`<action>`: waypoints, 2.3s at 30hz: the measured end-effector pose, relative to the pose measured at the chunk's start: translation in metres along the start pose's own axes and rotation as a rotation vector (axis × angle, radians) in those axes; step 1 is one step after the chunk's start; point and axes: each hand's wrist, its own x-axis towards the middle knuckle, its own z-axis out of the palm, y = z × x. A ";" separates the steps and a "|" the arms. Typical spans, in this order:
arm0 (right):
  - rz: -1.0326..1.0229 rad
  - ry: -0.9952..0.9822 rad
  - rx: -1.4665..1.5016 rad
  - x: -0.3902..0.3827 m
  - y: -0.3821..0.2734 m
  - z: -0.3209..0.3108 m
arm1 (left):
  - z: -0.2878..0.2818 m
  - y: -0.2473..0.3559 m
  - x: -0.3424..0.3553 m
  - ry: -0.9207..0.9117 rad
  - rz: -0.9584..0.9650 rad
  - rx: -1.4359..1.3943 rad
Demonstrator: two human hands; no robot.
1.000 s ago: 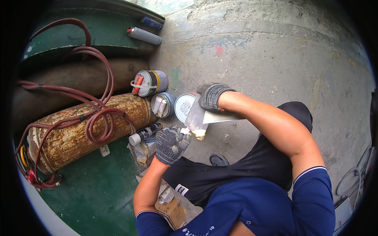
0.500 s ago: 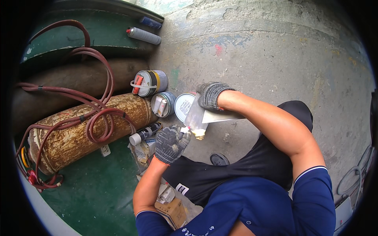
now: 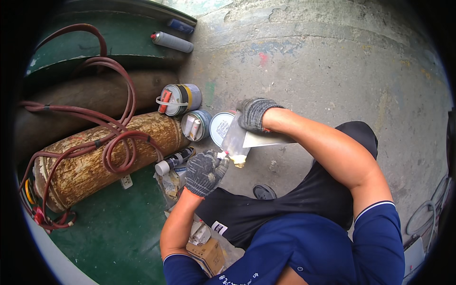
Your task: The person scoops body filler from a can onto a metal spreader, mixes it briefly, and applies it to the front bumper of a silver car. They then use a yellow sanding block to smooth the applied filler on the bumper surface.
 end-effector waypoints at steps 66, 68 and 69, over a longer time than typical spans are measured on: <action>-0.500 1.138 1.412 -0.721 -0.475 -0.043 | -0.551 0.303 -0.241 0.163 0.105 -1.152; -0.442 1.208 1.337 -0.747 -0.458 -0.036 | -0.553 0.343 -0.230 0.179 0.296 -0.941; -0.466 1.190 1.367 -0.760 -0.448 -0.035 | -0.555 0.364 -0.225 0.148 0.321 -0.930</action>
